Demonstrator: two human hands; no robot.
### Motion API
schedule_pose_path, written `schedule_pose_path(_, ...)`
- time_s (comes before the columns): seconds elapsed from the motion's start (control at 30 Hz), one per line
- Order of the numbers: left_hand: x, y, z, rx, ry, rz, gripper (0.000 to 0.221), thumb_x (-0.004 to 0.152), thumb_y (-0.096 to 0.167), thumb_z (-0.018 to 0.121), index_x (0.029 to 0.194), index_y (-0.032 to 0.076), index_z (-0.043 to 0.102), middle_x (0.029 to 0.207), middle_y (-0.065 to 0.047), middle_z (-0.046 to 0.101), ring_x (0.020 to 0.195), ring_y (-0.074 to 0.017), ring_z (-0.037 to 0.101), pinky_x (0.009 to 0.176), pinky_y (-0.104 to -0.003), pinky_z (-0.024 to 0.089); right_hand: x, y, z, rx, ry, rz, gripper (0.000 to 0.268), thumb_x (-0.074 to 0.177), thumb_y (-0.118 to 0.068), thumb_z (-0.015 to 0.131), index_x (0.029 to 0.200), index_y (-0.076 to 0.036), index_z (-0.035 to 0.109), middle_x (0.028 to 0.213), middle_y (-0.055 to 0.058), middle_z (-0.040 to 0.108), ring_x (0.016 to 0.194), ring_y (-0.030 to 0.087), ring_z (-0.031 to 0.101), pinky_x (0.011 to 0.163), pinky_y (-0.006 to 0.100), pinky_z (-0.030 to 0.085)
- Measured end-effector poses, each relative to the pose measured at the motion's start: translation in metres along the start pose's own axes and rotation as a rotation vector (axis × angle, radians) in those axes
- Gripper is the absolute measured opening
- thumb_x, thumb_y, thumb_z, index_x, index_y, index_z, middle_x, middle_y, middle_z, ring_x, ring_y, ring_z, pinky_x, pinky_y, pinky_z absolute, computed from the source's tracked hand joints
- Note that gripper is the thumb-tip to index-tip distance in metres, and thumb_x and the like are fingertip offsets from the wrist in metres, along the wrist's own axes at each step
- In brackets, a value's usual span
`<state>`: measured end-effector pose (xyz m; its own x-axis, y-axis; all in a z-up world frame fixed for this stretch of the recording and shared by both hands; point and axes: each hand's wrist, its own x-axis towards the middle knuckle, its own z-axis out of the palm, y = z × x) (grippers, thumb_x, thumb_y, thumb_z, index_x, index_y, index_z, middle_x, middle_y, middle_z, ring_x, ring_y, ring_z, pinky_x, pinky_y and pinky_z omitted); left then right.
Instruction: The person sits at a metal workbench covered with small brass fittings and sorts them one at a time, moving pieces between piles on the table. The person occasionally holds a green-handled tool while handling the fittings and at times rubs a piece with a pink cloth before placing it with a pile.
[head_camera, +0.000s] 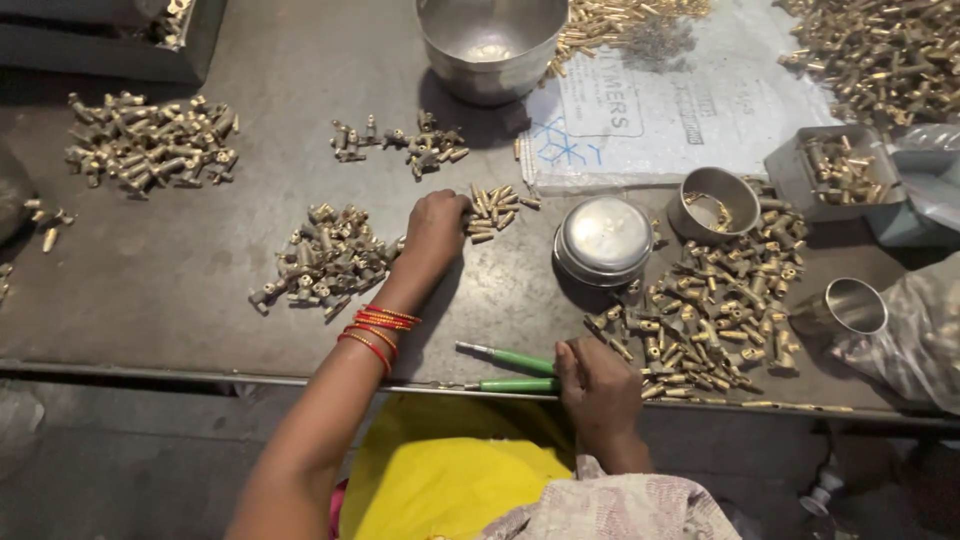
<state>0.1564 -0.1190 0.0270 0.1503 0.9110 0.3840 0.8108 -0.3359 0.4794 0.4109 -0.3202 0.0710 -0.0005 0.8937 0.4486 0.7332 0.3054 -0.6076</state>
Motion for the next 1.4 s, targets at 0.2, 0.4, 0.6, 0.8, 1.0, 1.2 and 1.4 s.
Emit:
schedule_pose_path(0.2, -0.026, 0.011, -0.017, 0.08, 0.044, 0.103, 0.012, 0.085, 0.007, 0.068, 0.095, 0.0, 0.069, 0.092, -0.022, 0.065, 0.091, -0.0434, 0.065, 0.081, -0.052, 0.051, 0.003, -0.001, -0.002, 0.018, -0.01, -0.029, 0.02, 0.095, -0.022, 0.07, 0.08, -0.009, 0.066, 0.066, 0.009, 0.057, 0.053, 0.028, 0.056, 0.051, 0.04, 0.042)
schedule_pose_path(0.4, -0.065, 0.089, -0.057, -0.424, 0.056, -0.103, 0.015, 0.093, 0.01, 0.07, 0.106, 0.004, 0.073, 0.099, -0.013, 0.07, 0.085, -0.0251, 0.071, 0.076, -0.035, 0.057, 0.008, 0.034, 0.003, 0.297, -0.013, 0.216, 0.025, 0.106, -0.025, 0.06, 0.092, -0.007, 0.069, 0.078, 0.005, 0.067, 0.068, 0.016, 0.058, 0.06, 0.032, 0.045)
schedule_pose_path(0.6, -0.101, 0.158, -0.061, -0.835, 0.091, -0.198, 0.015, 0.089, -0.001, 0.072, 0.102, 0.003, 0.078, 0.106, -0.009, 0.072, 0.094, -0.0143, 0.074, 0.079, -0.026, 0.06, 0.033, 0.035, 0.008, 1.464, 0.027, 0.612, 0.031, 0.114, -0.034, 0.057, 0.113, -0.003, 0.06, 0.094, 0.004, 0.062, 0.08, 0.014, 0.053, 0.074, 0.031, 0.048)
schedule_pose_path(0.8, -0.118, 0.192, -0.059, -0.824, 0.078, -0.169, 0.021, 0.082, -0.007, 0.071, 0.101, 0.002, 0.072, 0.1, -0.009, 0.071, 0.09, -0.0157, 0.075, 0.079, -0.027, 0.062, 0.039, -0.029, 0.003, 1.142, -0.067, 0.644, 0.029, 0.101, -0.039, 0.045, 0.109, -0.014, 0.058, 0.091, 0.0, 0.061, 0.078, 0.01, 0.058, 0.064, 0.028, 0.049)
schedule_pose_path(1.0, -0.134, 0.201, -0.062, -0.88, 0.08, -0.254, 0.015, 0.079, -0.006, 0.073, 0.09, 0.001, 0.065, 0.088, -0.01, 0.066, 0.082, -0.0187, 0.073, 0.073, -0.029, 0.058, 0.022, 0.003, 0.016, 0.65, -0.032, 0.323, 0.044, 0.114, -0.041, 0.044, 0.089, -0.007, 0.059, 0.072, -0.002, 0.046, 0.065, 0.006, 0.043, 0.058, 0.024, 0.035)
schedule_pose_path(1.2, -0.13, 0.205, -0.077, -0.868, 0.103, -0.217, 0.015, 0.079, -0.004, 0.075, 0.086, 0.002, 0.063, 0.085, -0.009, 0.065, 0.078, -0.018, 0.069, 0.071, -0.028, 0.056, 0.033, 0.036, 0.004, 0.762, 0.048, 0.495, 0.048, 0.112, -0.039, 0.045, 0.078, -0.008, 0.059, 0.064, -0.005, 0.049, 0.055, 0.006, 0.043, 0.05, 0.025, 0.033)
schedule_pose_path(1.4, -0.138, 0.199, -0.048, -0.856, 0.092, -0.103, 0.017, 0.078, -0.002, 0.076, 0.09, 0.003, 0.064, 0.086, -0.01, 0.064, 0.079, -0.0212, 0.067, 0.072, -0.031, 0.054, 0.032, -0.001, -0.002, 0.895, 0.153, 0.663, 0.039, 0.103, -0.04, 0.041, 0.083, -0.014, 0.062, 0.068, -0.005, 0.061, 0.059, 0.006, 0.056, 0.054, 0.024, 0.047)
